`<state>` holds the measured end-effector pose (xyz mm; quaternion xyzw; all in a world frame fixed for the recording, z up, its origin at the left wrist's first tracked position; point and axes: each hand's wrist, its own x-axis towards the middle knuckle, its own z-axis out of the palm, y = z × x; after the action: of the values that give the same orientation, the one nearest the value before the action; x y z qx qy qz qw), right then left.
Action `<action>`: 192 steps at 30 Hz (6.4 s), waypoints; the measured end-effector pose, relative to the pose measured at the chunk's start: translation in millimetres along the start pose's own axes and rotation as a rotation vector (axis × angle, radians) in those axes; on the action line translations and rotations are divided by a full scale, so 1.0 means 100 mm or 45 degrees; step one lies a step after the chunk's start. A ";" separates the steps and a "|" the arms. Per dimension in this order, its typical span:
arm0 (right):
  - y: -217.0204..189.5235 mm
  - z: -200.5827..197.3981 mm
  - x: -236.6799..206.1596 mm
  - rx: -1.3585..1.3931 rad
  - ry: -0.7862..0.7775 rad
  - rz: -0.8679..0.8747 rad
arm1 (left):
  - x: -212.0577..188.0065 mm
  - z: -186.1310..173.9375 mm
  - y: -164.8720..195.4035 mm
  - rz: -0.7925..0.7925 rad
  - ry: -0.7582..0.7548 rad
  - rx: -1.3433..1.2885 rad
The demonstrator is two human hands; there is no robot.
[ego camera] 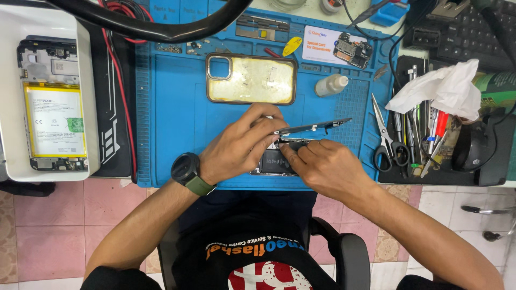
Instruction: The person wipes a disassembled smartphone with a tissue, then works on the opened phone body on a blue repair mat, prying and adjusting internal components by hand. They use a screwdriver on the phone, apply liquid from a small bottle onto the screen, and continue working on the device with the screwdriver.
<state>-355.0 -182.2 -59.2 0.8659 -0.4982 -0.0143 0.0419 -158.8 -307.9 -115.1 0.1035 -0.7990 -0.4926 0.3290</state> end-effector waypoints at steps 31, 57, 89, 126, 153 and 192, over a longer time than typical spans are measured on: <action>0.06 0.15 0.07 0.119 0.112 0.066 | 0.02 -0.10 -0.08 0.039 -0.033 0.004; -0.25 0.29 0.06 0.483 0.400 0.464 | -0.03 -0.08 -0.06 0.100 -0.004 0.060; -0.01 0.32 0.07 0.168 0.371 0.135 | -0.04 -0.07 -0.09 0.135 -0.032 0.220; 0.25 0.12 0.22 0.168 0.095 -0.082 | -0.02 -0.12 -0.13 0.114 0.010 0.089; -0.35 0.51 0.03 0.213 0.403 0.501 | -0.08 -0.15 -0.20 0.110 -0.106 0.081; -0.34 0.41 0.23 0.124 0.126 0.273 | -0.17 -0.26 -0.25 0.021 -0.070 -0.015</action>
<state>-317.4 -187.6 -103.0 0.8083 -0.5854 0.0573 0.0256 -133.3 -330.6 -135.7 0.0813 -0.8056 -0.4973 0.3116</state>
